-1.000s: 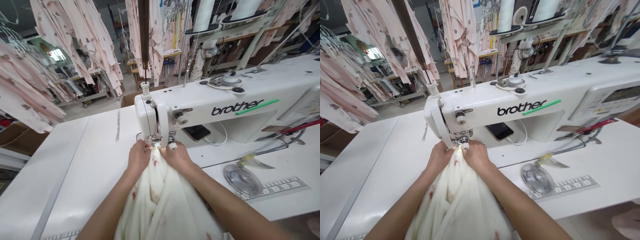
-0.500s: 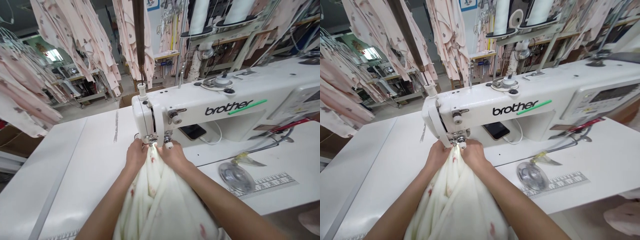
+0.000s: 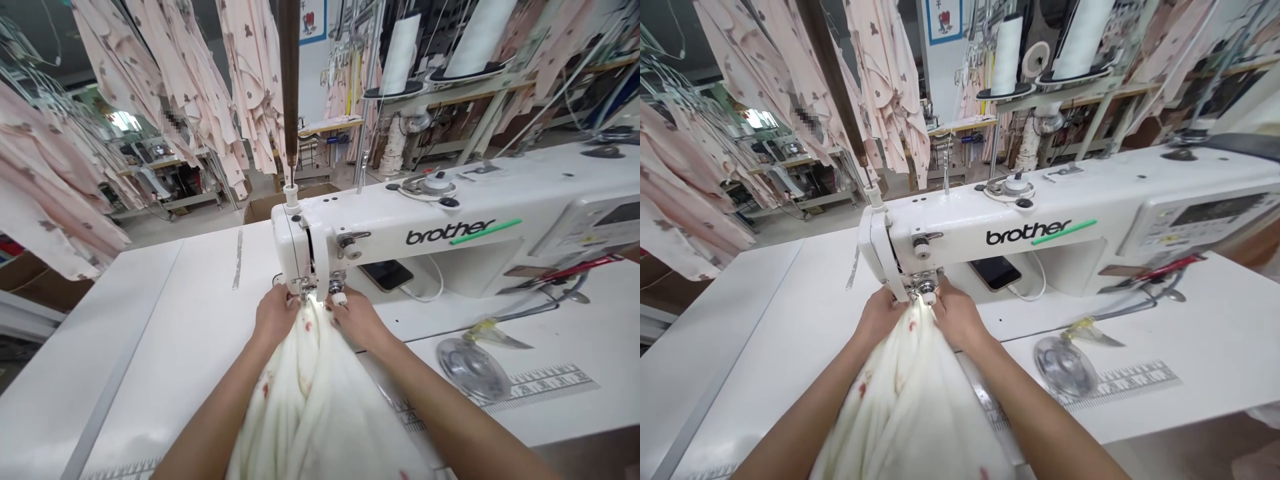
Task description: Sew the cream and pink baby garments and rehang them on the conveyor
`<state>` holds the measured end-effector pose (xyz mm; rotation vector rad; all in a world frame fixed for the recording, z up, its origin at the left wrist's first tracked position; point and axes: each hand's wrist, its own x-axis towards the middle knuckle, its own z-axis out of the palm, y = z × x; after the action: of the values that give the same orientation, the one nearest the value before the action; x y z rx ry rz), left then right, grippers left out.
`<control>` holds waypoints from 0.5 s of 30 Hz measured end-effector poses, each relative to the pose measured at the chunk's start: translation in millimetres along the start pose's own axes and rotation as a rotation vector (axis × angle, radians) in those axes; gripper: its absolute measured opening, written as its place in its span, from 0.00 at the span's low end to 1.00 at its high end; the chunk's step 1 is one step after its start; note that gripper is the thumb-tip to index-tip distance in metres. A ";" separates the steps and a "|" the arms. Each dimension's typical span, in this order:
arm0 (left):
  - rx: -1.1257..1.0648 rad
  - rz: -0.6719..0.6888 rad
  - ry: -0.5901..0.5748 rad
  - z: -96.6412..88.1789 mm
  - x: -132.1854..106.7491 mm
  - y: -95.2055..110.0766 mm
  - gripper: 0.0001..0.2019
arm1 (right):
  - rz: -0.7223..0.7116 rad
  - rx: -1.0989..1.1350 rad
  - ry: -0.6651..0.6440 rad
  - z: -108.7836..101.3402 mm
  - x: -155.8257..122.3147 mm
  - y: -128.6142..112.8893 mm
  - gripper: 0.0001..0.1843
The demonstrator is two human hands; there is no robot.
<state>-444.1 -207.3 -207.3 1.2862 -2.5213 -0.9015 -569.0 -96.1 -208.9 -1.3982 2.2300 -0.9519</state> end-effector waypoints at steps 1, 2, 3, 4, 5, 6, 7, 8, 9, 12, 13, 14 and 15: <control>0.001 0.001 0.000 -0.2 -0.4 0.3 0.06 | 0.004 0.005 0.000 -0.2 0.0 -0.8 0.13; 0.001 0.003 -0.001 -0.5 -1.0 0.7 0.06 | 0.007 0.010 0.000 -0.1 0.0 -1.6 0.13; 0.002 0.003 -0.003 -0.8 -1.7 1.1 0.06 | 0.011 0.015 -0.001 0.0 -0.1 -2.4 0.12; 0.002 0.003 -0.005 -1.2 -2.6 1.5 0.06 | 0.016 0.018 -0.001 0.0 -0.1 -2.9 0.12; -0.001 0.003 -0.007 -1.6 -3.3 1.9 0.06 | 0.021 0.020 -0.001 0.1 0.0 -3.1 0.12; -0.004 0.001 -0.011 -1.9 -4.0 2.2 0.06 | 0.027 0.020 -0.001 0.1 0.1 -3.0 0.12; -0.009 0.000 -0.014 -2.2 -4.5 2.4 0.06 | 0.031 0.019 -0.003 0.0 0.3 -2.7 0.12; -0.016 0.000 -0.017 -2.5 -4.7 2.5 0.06 | 0.033 0.017 -0.005 -0.1 0.5 -2.1 0.12; -0.024 0.001 -0.021 -2.7 -4.6 2.6 0.07 | 0.032 0.017 -0.007 -0.3 0.8 -1.7 0.13; -0.047 0.024 -0.029 -3.6 -4.2 2.4 0.08 | -0.002 0.041 -0.021 -0.7 0.9 -2.8 0.15; -0.052 0.035 -0.029 -3.9 -4.7 2.4 0.09 | -0.003 0.046 -0.034 -0.5 0.4 -4.3 0.15; -0.055 0.044 -0.029 -4.3 -5.6 2.6 0.10 | 0.006 0.030 -0.058 -0.1 -0.3 -6.1 0.14; -0.054 0.050 -0.030 -4.5 -6.9 2.8 0.11 | 0.022 -0.010 -0.090 0.6 -1.2 -7.8 0.14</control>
<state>-439.9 -202.7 -201.3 1.1965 -2.5209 -0.9781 -563.0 -97.6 -204.1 -1.3898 2.1823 -0.8554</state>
